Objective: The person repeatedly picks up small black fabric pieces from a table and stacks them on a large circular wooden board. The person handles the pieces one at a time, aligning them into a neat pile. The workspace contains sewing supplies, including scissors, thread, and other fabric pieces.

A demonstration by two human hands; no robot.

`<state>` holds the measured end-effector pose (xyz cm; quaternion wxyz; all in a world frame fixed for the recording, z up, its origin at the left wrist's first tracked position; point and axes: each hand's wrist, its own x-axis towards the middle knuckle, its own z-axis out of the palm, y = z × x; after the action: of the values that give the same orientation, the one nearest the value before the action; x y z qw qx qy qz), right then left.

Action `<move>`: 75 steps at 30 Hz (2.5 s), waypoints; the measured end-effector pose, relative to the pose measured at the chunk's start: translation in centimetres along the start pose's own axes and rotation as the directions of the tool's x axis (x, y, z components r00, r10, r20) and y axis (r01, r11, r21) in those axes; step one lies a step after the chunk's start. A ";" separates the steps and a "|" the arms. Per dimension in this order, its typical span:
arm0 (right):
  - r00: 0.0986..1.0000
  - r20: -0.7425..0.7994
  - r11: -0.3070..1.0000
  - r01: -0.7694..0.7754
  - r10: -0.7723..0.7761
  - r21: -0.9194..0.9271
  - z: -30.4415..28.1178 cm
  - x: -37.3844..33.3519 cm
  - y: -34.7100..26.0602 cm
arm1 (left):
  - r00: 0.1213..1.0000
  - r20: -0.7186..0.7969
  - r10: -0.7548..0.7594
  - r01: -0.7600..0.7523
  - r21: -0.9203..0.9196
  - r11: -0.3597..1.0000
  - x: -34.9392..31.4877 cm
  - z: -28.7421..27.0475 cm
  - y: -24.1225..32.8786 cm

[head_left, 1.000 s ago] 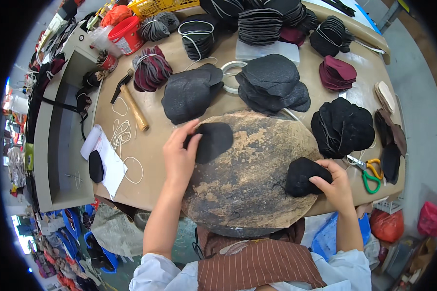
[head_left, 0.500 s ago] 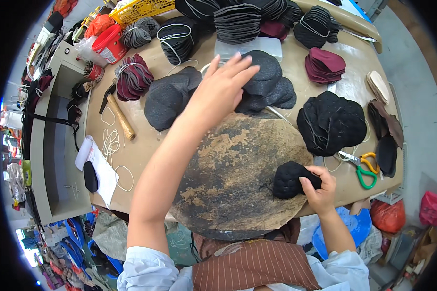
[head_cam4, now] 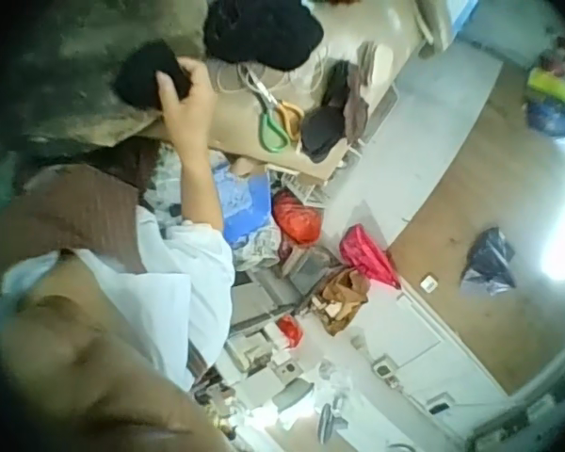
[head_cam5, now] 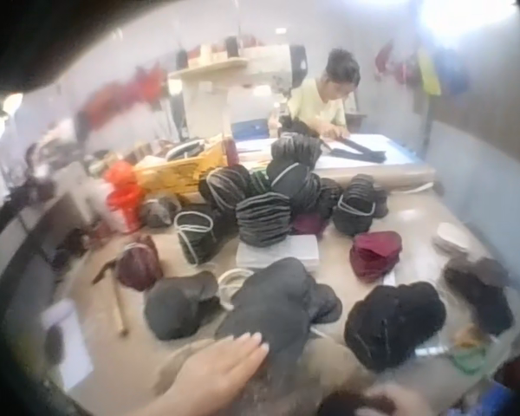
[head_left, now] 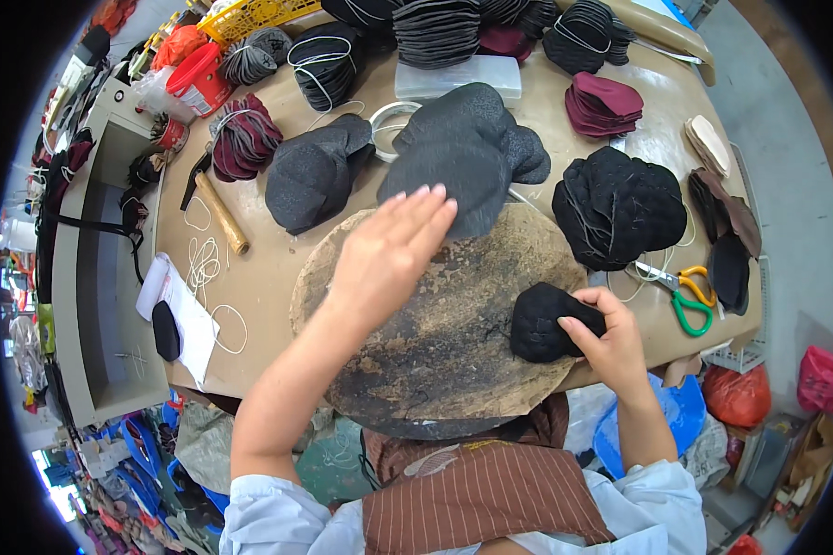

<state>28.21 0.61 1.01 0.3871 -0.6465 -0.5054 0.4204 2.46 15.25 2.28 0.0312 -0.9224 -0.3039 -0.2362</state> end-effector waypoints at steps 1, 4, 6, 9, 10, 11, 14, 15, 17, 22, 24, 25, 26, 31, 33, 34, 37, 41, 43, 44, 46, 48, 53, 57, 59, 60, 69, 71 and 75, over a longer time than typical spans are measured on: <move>0.999 0.018 0.999 -0.028 0.028 0.025 -0.1 -0.2 -0.1 | 1.000 0.008 -0.007 0.007 0.005 1.000 -0.9 -0.2 0.9; 0.999 0.026 1.000 -0.021 0.021 0.001 0.0 -0.5 0.4 | 0.981 0.191 -0.020 0.029 -0.044 0.999 -4.3 0.4 2.6; 1.000 0.008 0.999 0.010 -0.010 -0.044 0.1 -0.6 0.2 | 0.985 0.143 -0.093 0.121 -0.204 0.971 -4.9 0.8 3.0; 0.998 -0.008 0.995 0.060 -0.060 -0.080 0.4 -0.6 0.0 | 0.978 0.107 -0.179 0.206 -0.353 0.913 -4.8 0.5 2.3; 0.997 -0.012 0.993 0.077 -0.078 -0.086 0.4 -0.6 0.0 | 0.973 0.105 -0.203 0.228 -0.350 0.909 -4.9 0.6 2.2; 0.997 0.005 0.994 0.072 -0.072 -0.086 0.4 -0.6 0.0 | 0.967 0.102 -0.232 0.253 -0.351 0.902 -5.0 0.7 2.2; 0.998 0.054 0.993 0.039 -0.033 -0.108 0.1 -0.8 -0.3 | 0.990 0.069 -0.126 0.138 -0.213 0.967 -4.8 1.0 2.3; 0.998 0.070 0.991 0.015 -0.006 -0.129 0.0 -0.9 -0.7 | 0.990 0.074 -0.117 0.129 -0.183 0.975 -4.8 1.0 2.3; 0.997 0.076 0.983 0.033 -0.019 -0.179 -0.2 -1.1 -0.6 | 0.992 0.084 -0.097 0.108 -0.125 0.986 -4.6 1.0 2.3; 0.996 0.041 0.971 0.084 -0.077 -0.225 -0.1 -1.4 -0.6 | 0.982 0.077 -0.171 0.182 -0.171 0.968 -4.2 -0.1 3.0; 0.996 0.046 0.974 0.086 -0.078 -0.211 -0.3 -1.6 -0.2 | 0.978 0.063 -0.197 0.206 -0.225 0.952 -4.4 -1.6 4.4; 0.996 0.046 0.976 0.084 -0.076 -0.203 -0.3 -1.7 0.0 | 0.980 0.061 -0.190 0.199 -0.243 0.949 -5.1 -2.7 6.2; 0.999 0.040 0.987 0.025 -0.019 -0.161 -0.2 -1.9 0.0 | 0.980 0.060 -0.188 0.197 -0.259 0.945 -6.2 -3.6 8.0; 0.999 -0.034 0.983 0.019 -0.026 -0.182 -0.2 -2.0 0.8 | 0.956 0.197 -0.216 0.273 -0.340 0.900 -10.8 -3.2 13.6; 0.999 -0.029 1.000 0.013 -0.014 -0.026 -0.4 -2.2 0.8 | 0.939 0.162 -0.302 0.343 -0.480 0.807 -11.1 -3.4 13.5; 1.000 0.022 0.994 -0.010 0.008 0.104 -0.4 -2.6 0.4 | 0.926 0.150 -0.346 0.369 -0.547 0.751 -11.1 -3.5 13.4; 0.972 0.233 0.936 -0.071 -0.012 0.344 -0.3 -3.7 -1.7 | 0.725 0.474 -0.500 0.459 -0.873 -0.164 -9.4 -2.9 15.3; 0.944 0.308 0.991 0.095 -0.120 0.096 1.6 -3.3 -4.0 | 0.672 0.733 -0.109 0.648 -0.653 -0.392 -8.6 -1.7 15.5; 0.934 0.278 0.960 0.262 -0.225 -0.102 2.6 -3.3 -4.8 | 0.588 0.793 -0.159 0.717 -0.602 -0.350 -8.9 -2.1 15.5; 0.933 0.241 0.944 0.305 -0.268 -0.129 3.1 -3.5 -4.5 | 0.545 0.817 -0.186 0.750 -0.575 -0.327 -9.1 -2.3 15.4; 0.919 0.172 0.904 0.385 -0.356 -0.188 4.0 -4.3 -2.8 | 0.547 0.797 -0.256 0.699 -0.603 -0.386 -10.0 -2.4 16.3; 0.944 0.145 0.951 0.305 -0.296 -0.051 4.5 -4.7 -2.1 | 0.526 0.791 -0.312 0.639 -0.610 -0.468 -10.1 -2.9 16.8; 0.921 0.390 0.989 -0.068 0.012 0.130 3.9 -4.7 -2.7 | 0.563 0.740 -0.368 0.649 -0.672 -0.357 -12.6 -2.8 17.4; 0.946 0.318 0.998 0.068 -0.063 -0.004 4.1 -3.2 -2.6 | 0.788 0.346 -0.509 0.565 -0.734 0.376 -13.9 -3.3 16.4; 0.954 0.299 1.000 0.021 -0.024 0.013 4.4 -1.5 -3.6 | 0.873 0.145 -0.467 0.459 -0.568 0.683 -14.8 -3.8 15.3; 0.934 0.356 0.998 -0.050 0.034 0.037 4.7 -0.8 -4.0 | 0.858 0.139 -0.495 0.498 -0.464 0.733 -15.1 -3.9 15.4; 0.910 0.413 0.991 0.011 0.045 -0.134 7.7 1.2 -2.6 | 0.794 0.185 -0.579 0.606 -0.174 0.776 -17.9 -2.3 16.7; 0.911 0.408 0.988 0.011 0.055 -0.156 7.7 1.2 -2.7 | 0.795 0.181 -0.579 0.606 -0.183 0.774 -18.1 -2.2 16.7; 0.917 0.397 0.982 0.045 0.031 -0.182 8.1 1.2 -3.1 | 0.800 0.175 -0.574 0.600 -0.229 0.766 -18.8 -2.2 16.5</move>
<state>19.83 2.99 0.86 0.2151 -0.5790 -0.6133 0.4923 -2.21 -8.85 -2.91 -0.1859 -0.7861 -0.5428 -0.2298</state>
